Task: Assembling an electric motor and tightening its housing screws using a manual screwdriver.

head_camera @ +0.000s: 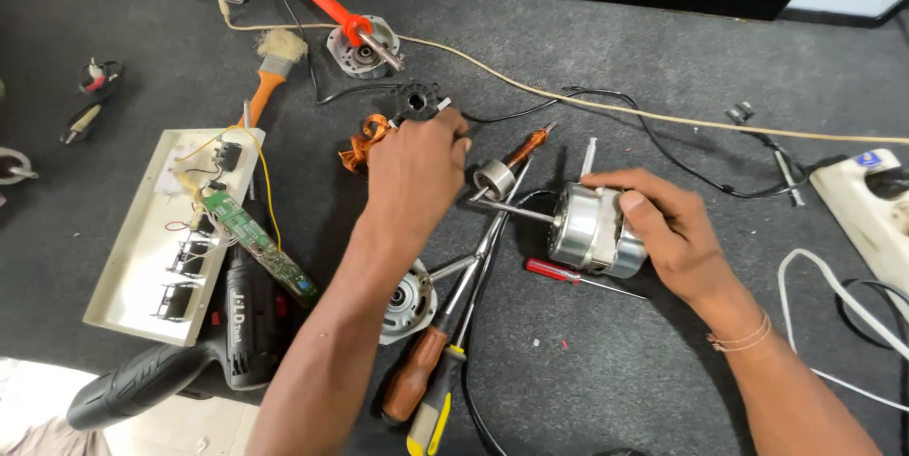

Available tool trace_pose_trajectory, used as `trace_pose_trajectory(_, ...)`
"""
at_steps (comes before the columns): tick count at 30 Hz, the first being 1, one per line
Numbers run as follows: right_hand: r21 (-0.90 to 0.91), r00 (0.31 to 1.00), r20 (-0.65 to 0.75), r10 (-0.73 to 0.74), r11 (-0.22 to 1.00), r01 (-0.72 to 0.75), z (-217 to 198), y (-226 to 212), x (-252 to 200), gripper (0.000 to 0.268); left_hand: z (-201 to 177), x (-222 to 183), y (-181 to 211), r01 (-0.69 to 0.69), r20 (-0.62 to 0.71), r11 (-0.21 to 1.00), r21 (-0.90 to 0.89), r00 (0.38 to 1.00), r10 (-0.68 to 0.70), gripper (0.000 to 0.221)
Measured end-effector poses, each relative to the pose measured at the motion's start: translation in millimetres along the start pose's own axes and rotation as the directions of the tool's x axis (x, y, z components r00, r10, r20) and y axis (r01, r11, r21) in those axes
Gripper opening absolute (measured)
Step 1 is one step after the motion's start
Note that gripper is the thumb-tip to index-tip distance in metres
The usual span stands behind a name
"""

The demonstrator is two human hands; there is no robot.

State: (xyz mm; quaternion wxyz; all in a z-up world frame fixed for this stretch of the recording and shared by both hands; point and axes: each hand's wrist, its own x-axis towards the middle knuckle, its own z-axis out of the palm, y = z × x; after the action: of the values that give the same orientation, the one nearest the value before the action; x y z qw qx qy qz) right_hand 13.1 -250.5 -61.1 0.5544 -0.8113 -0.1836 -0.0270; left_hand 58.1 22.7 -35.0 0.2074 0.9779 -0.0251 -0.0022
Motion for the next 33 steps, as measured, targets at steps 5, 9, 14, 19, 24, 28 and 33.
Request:
trace_pose_trajectory(5, 0.002, 1.0, 0.0, -0.007, 1.0, 0.007, 1, -5, 2, 0.038, 21, -1, 3, -0.205, -0.251, 0.979, -0.014, 0.948, 0.196, 0.016)
trace_pose_trajectory(9, 0.031, 1.0, 0.008, -0.026, 0.999, 0.026, 1, -10, 4, 0.038, 10, -13, 20, -0.227, -0.142, 0.957, -0.18, 0.969, 0.203, 0.03)
trace_pose_trajectory(14, 0.034, 1.0, 0.015, -0.015, 0.999, 0.015, 2, -9, 4, 0.038, 20, -10, 16, -0.271, -0.067, 0.958, -0.099, 0.962, 0.265, 0.033)
trace_pose_trajectory(19, 0.034, 1.0, 0.012, -0.004, 0.999, 0.003, 3, -13, 5, 0.038, 34, -4, 14, -0.261, -0.054, 0.96, -0.102, 0.965, 0.256, 0.032)
trace_pose_trajectory(24, 0.001, 1.0, 0.005, -0.003, 1.0, 0.003, 2, -10, 4, 0.038, 43, -3, 15, -0.223, -0.166, 0.962, -0.159, 0.966, 0.197, 0.017)
trace_pose_trajectory(28, 0.006, 1.0, 0.0, 0.019, 1.0, -0.019, 2, -8, 1, 0.04, 41, -10, 19, -0.375, -0.38, 0.927, -0.017, 0.86, 0.341, 0.006)
trace_pose_trajectory(33, 0.03, 1.0, 0.0, 0.024, 0.999, -0.024, 2, 0, 0, 0.041, 25, -21, 31, -0.503, -0.481, 0.855, -0.125, 0.784, 0.392, 0.004)
